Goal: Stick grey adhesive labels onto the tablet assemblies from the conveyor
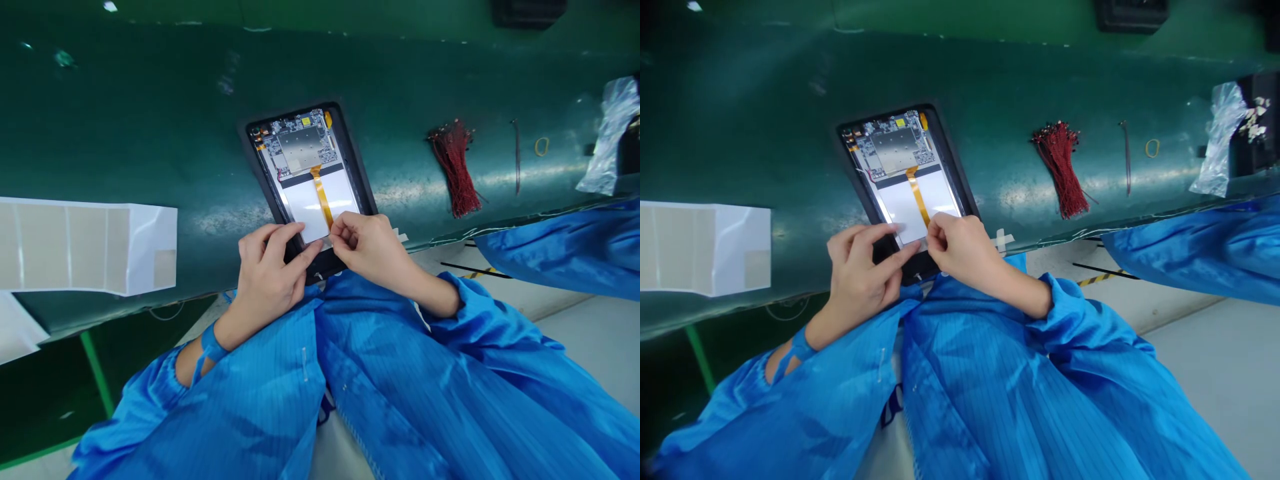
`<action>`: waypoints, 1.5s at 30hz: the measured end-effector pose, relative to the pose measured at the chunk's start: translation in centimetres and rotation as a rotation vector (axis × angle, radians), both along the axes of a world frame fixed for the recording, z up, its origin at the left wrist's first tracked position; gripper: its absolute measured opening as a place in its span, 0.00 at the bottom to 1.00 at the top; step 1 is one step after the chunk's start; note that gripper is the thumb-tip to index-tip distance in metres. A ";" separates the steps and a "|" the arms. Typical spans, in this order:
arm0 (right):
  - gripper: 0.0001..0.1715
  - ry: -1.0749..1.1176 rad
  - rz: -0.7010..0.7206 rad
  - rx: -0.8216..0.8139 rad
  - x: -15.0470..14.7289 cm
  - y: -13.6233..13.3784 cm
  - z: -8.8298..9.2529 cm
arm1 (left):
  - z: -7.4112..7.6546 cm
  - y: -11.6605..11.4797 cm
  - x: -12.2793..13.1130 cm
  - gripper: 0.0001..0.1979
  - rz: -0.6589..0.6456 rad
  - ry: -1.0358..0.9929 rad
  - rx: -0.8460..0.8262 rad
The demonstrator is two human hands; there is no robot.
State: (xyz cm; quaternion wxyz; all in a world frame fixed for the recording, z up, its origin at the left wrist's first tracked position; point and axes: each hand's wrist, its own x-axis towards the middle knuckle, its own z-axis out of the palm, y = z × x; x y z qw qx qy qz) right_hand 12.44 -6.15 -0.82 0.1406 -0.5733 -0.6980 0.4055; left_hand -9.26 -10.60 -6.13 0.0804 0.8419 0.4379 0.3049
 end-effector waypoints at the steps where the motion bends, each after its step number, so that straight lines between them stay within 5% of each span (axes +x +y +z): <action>1: 0.06 -0.020 0.007 0.006 -0.1 0.0 0.0 | 0.0 0.0 0.0 0.22 -0.001 0.007 -0.003; 8: 0.02 -0.305 0.105 0.109 0.5 0.1 -0.2 | 0.3 0.0 -0.3 0.20 0.020 0.046 -0.031; 12: 0.10 -0.333 0.081 0.405 3.2 -0.4 -0.8 | 0.6 -0.2 -0.8 0.20 0.005 0.052 -0.063; 17: 0.13 -0.245 0.452 0.691 5.4 -1.6 -2.6 | 0.2 -0.6 -1.0 0.25 -0.059 0.116 -0.038; 21: 0.21 -0.292 0.403 0.723 6.8 -1.6 -3.3 | -0.1 -0.8 -1.6 0.24 -0.075 0.169 -0.005; 25: 0.22 -0.260 0.524 0.761 7.4 -1.7 -3.6 | -0.1 -0.4 -2.5 0.25 -0.137 0.179 0.041; 34: 0.21 -0.202 0.419 0.728 8.0 -0.7 -4.1 | 0.1 -0.2 -2.6 0.30 -0.224 0.219 -0.043; 39: 0.18 -0.452 -0.147 0.701 13.9 5.9 -2.7 | 0.1 -0.3 -2.8 0.37 -0.188 0.237 -0.093; 45: 0.13 -0.611 -0.226 0.611 18.0 13.1 -2.7 | 1.0 1.3 -3.2 0.39 -0.193 0.219 -0.112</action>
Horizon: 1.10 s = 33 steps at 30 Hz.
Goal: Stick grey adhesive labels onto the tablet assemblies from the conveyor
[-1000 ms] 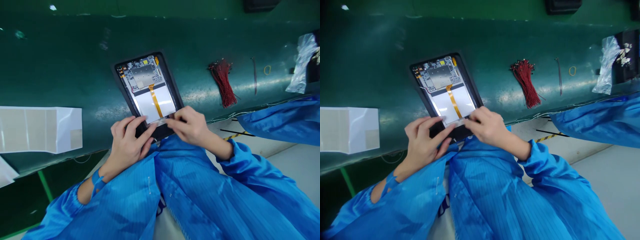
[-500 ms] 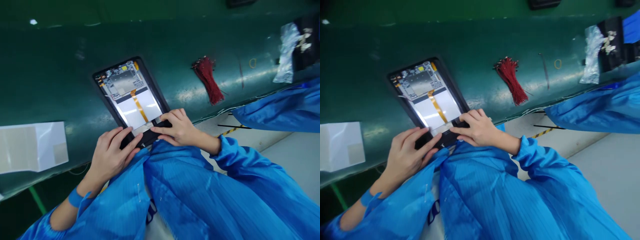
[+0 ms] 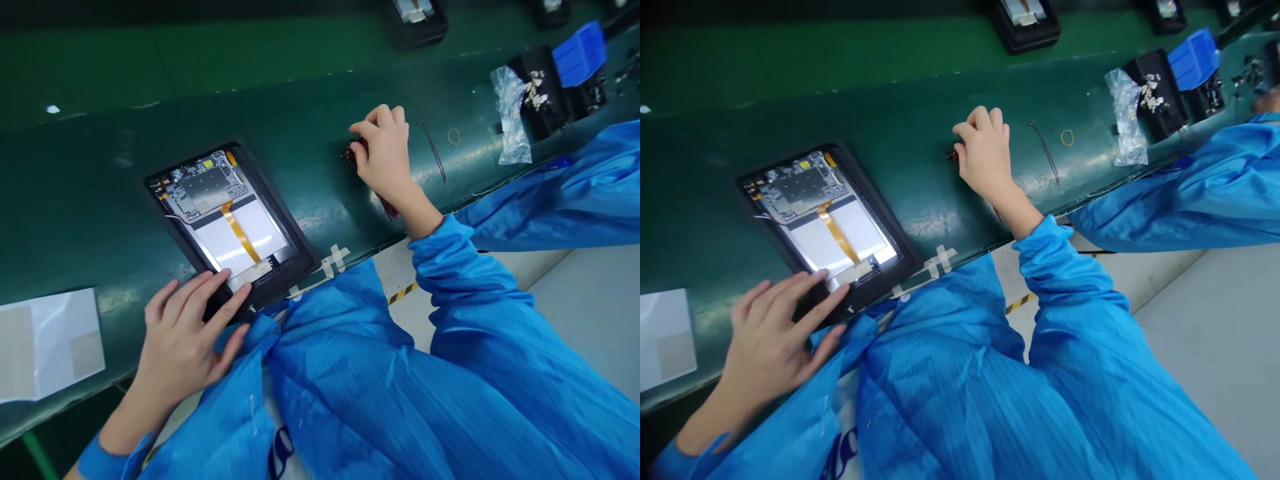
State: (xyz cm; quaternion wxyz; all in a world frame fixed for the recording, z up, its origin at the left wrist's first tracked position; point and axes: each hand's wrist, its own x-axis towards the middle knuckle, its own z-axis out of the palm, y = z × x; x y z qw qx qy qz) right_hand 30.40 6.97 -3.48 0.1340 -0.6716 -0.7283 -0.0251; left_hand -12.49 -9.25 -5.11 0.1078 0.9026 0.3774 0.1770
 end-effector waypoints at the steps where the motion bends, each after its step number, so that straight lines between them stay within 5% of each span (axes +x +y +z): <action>1: 0.11 -0.001 -0.011 -0.033 0.0 0.7 -0.1 | 0.3 0.1 0.1 0.38 0.000 -0.008 -0.001; 7: 0.15 0.101 0.023 -0.034 -0.5 2.3 -0.5 | 2.0 0.4 1.5 0.30 0.102 -0.151 0.052; 12: 0.17 0.302 0.080 0.059 -3.0 1.0 2.0 | 3.3 1.7 4.3 0.18 0.195 -0.327 0.057; 16: 0.17 0.473 0.302 -0.051 -7.9 -2.4 3.5 | 4.1 2.6 6.5 0.10 0.315 -0.537 -0.236; 21: 0.15 0.534 0.790 -0.322 -13.2 -7.7 2.0 | 4.1 3.1 7.1 0.11 0.420 -0.717 -0.747; 25: 0.19 0.591 0.776 -0.405 -14.4 -9.1 1.1 | 4.0 2.8 6.5 0.10 0.418 -0.735 -0.827; 33: 0.11 0.493 0.825 -0.422 -14.2 -8.8 2.6 | 4.1 2.3 6.3 0.07 0.476 -0.733 -0.766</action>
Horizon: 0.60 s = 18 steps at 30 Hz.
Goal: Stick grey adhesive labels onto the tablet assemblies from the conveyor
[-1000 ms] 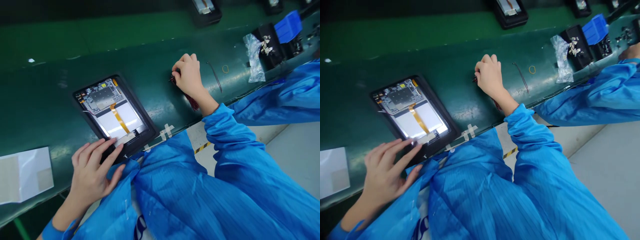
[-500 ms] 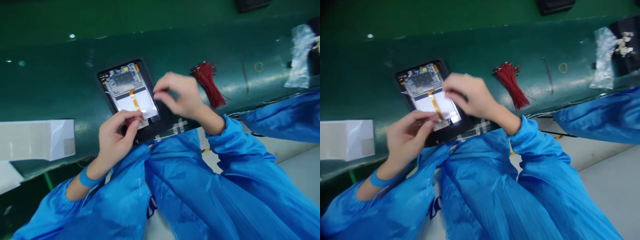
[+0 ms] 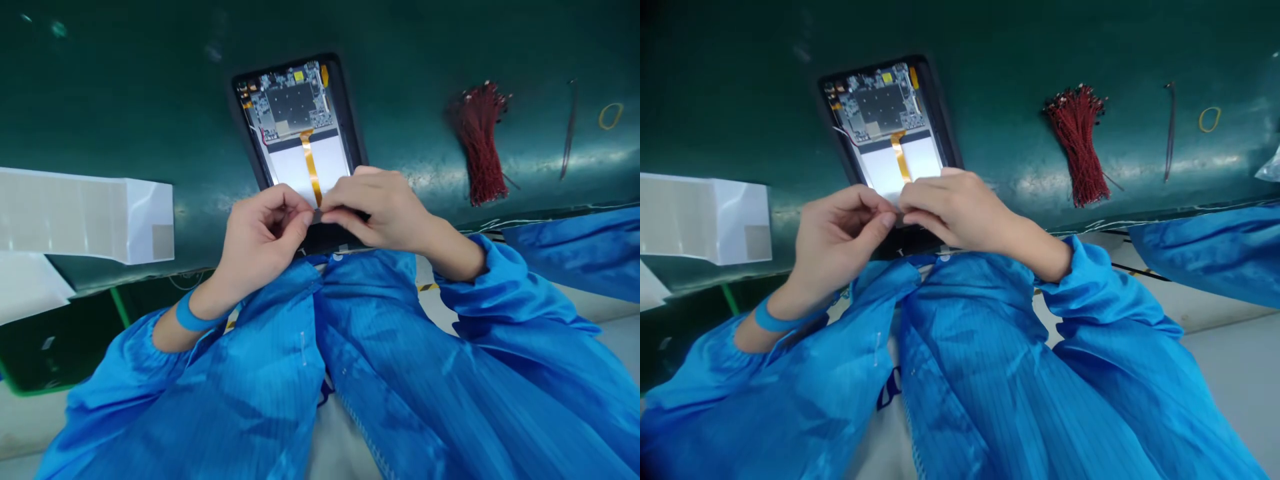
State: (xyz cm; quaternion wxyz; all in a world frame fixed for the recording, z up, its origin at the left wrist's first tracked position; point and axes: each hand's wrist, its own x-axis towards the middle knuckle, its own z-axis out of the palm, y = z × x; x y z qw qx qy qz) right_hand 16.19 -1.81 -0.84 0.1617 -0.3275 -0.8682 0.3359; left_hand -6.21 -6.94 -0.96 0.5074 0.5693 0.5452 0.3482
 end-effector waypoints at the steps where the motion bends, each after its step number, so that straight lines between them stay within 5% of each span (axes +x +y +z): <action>1: 0.13 0.020 0.000 0.019 0.2 -0.1 0.0 | -0.1 -0.1 0.1 0.06 0.010 0.015 0.010; 5: 0.16 0.034 -0.013 0.125 1.2 -0.8 -0.8 | -0.7 -0.8 0.4 0.04 -0.051 0.078 0.075; 11: 0.13 -0.150 0.032 0.172 3.1 -1.6 -1.3 | -2.0 -1.7 -0.4 0.13 -0.002 0.338 0.535; 18: 0.13 -0.225 0.055 0.195 3.5 -1.6 -1.5 | -2.4 -1.6 -0.8 0.10 -0.084 0.490 0.737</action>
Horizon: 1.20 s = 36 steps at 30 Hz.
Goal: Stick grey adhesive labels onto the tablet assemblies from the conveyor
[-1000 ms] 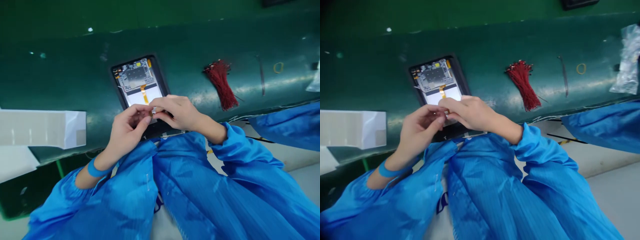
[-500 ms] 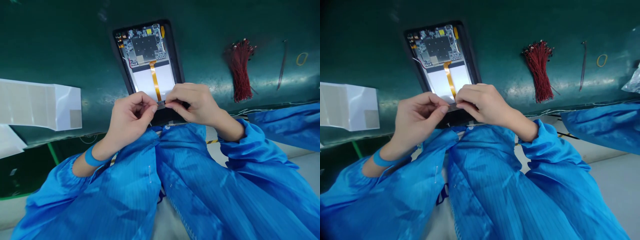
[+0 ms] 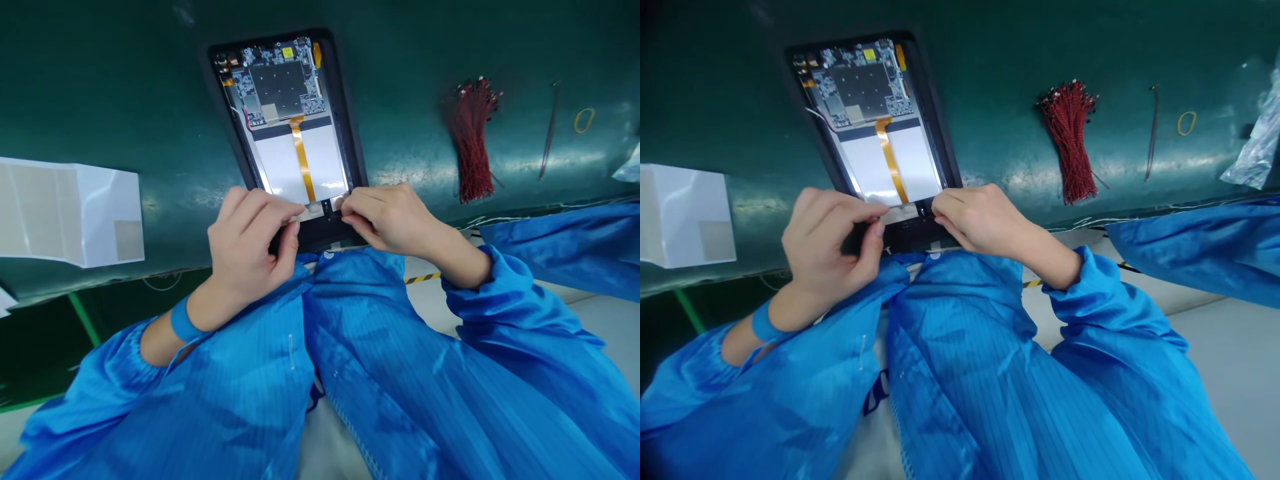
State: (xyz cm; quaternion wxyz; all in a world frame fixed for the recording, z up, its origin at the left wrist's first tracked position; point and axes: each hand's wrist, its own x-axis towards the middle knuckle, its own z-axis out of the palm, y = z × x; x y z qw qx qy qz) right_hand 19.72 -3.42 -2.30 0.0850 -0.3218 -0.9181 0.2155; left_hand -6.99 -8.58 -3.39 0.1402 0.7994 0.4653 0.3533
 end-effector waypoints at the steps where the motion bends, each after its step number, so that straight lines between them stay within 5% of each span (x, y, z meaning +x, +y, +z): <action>1: 0.13 -0.008 0.006 0.001 0.0 0.0 0.0 | 0.0 0.0 0.1 0.10 0.002 0.018 0.025; 22: 0.14 -0.117 0.050 -0.058 -0.3 0.5 1.1 | -2.0 -0.6 2.4 0.16 -0.138 0.298 0.146; 27: 0.12 0.045 -0.102 0.021 0.3 1.3 1.4 | -1.4 -0.3 1.6 0.16 -0.163 0.311 0.183; 31: 0.13 0.226 -0.252 0.094 0.2 2.1 -0.2 | -0.7 3.4 -2.1 0.15 0.020 0.232 0.216; 36: 0.16 0.370 -0.334 0.182 -0.3 2.7 -3.6 | -0.9 12.5 -5.8 0.09 0.450 0.450 -0.028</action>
